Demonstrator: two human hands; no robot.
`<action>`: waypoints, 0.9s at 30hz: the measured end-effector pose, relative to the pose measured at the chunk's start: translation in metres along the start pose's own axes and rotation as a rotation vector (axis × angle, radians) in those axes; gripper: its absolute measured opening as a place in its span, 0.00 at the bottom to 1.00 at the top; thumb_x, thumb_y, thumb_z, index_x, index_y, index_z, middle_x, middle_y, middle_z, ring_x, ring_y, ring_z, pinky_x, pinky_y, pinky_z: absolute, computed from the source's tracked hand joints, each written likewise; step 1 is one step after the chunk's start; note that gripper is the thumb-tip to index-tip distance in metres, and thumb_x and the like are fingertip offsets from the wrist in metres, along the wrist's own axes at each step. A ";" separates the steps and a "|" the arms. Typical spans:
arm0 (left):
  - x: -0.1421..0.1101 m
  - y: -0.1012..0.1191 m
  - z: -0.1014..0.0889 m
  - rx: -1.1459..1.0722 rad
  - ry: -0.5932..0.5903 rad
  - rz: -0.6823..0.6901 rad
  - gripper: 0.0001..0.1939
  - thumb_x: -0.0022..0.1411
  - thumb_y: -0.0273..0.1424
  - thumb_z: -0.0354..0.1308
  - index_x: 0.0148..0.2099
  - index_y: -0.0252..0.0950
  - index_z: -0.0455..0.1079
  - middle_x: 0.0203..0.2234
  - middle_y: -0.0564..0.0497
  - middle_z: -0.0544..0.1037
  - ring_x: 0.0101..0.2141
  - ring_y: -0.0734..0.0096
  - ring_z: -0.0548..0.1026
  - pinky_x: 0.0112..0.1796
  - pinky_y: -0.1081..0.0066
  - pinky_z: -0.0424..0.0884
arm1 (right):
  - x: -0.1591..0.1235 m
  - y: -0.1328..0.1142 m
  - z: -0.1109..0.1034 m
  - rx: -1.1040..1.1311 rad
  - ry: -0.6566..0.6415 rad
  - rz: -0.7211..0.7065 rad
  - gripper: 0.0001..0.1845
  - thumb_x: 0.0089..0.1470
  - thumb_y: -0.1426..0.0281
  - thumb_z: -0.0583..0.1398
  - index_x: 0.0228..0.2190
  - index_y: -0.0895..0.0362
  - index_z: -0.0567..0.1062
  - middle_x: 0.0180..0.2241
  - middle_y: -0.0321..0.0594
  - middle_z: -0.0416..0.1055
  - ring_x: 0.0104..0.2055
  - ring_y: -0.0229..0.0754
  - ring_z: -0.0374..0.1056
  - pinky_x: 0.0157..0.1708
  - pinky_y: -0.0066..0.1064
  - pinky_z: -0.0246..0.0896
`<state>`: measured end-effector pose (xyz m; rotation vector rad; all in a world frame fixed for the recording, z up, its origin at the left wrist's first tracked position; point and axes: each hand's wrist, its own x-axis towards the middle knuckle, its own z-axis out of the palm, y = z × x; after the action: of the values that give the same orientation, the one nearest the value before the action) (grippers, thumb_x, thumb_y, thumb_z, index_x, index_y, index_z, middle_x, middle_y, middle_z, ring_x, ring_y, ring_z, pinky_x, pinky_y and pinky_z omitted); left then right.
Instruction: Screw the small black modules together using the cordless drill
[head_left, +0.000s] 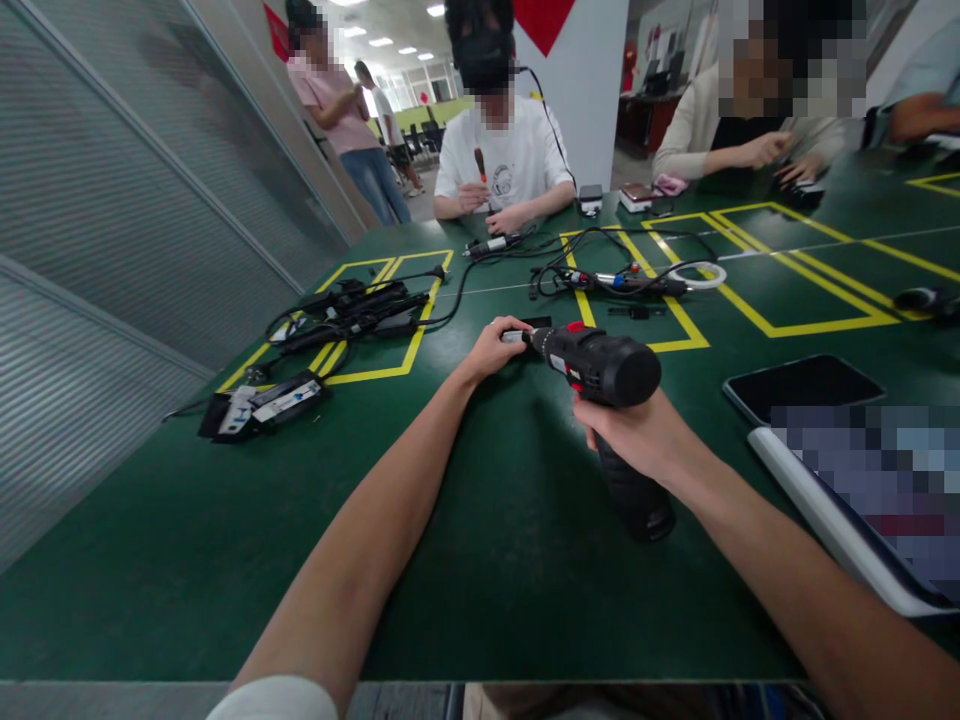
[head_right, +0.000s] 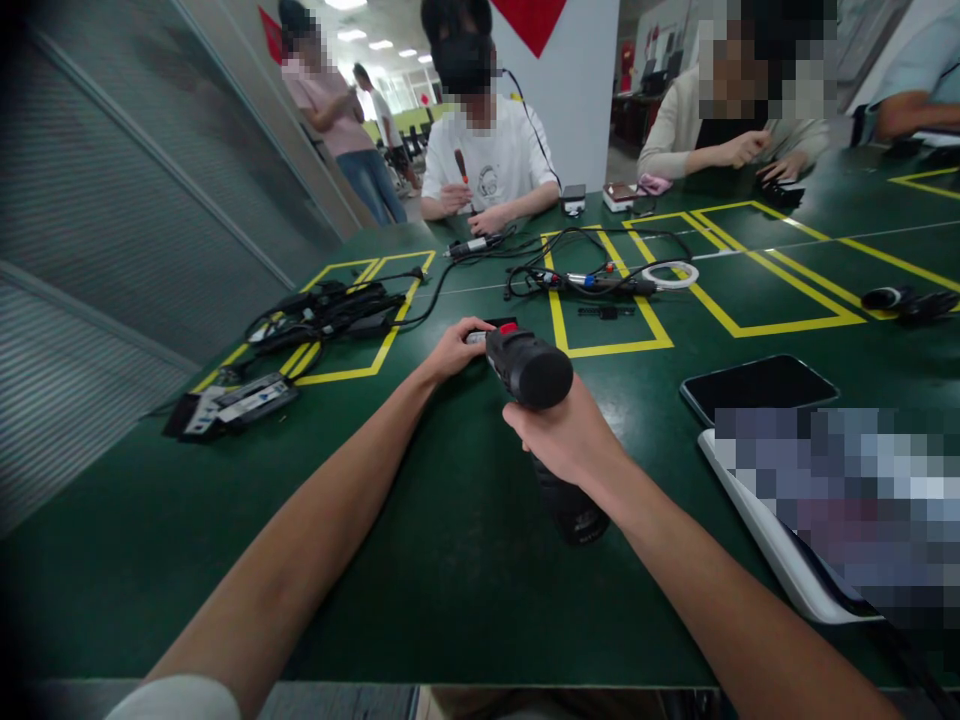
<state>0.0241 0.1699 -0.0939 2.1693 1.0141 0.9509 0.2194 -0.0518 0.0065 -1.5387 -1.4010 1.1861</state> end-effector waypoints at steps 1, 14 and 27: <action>0.000 0.000 0.000 -0.007 0.002 -0.012 0.14 0.52 0.31 0.61 0.43 0.38 0.74 0.42 0.51 0.77 0.46 0.65 0.72 0.52 0.63 0.65 | 0.001 0.001 0.000 -0.003 0.000 0.000 0.02 0.44 0.71 0.59 0.23 0.56 0.70 0.18 0.39 0.70 0.22 0.41 0.68 0.24 0.31 0.61; 0.000 0.005 0.000 -0.016 0.003 -0.044 0.12 0.56 0.37 0.60 0.42 0.39 0.74 0.42 0.50 0.77 0.46 0.63 0.71 0.53 0.62 0.64 | 0.000 0.001 -0.001 -0.022 0.003 -0.004 0.07 0.45 0.69 0.59 0.19 0.57 0.70 0.18 0.41 0.70 0.20 0.39 0.66 0.22 0.31 0.60; -0.001 0.006 0.000 -0.019 -0.012 -0.042 0.13 0.56 0.37 0.60 0.43 0.38 0.74 0.42 0.50 0.77 0.47 0.64 0.71 0.53 0.63 0.64 | 0.000 0.000 0.000 -0.017 0.006 0.009 0.05 0.45 0.70 0.59 0.22 0.56 0.69 0.18 0.39 0.70 0.21 0.41 0.68 0.23 0.32 0.61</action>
<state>0.0260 0.1656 -0.0894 2.1273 1.0367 0.9233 0.2199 -0.0519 0.0065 -1.5608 -1.4051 1.1761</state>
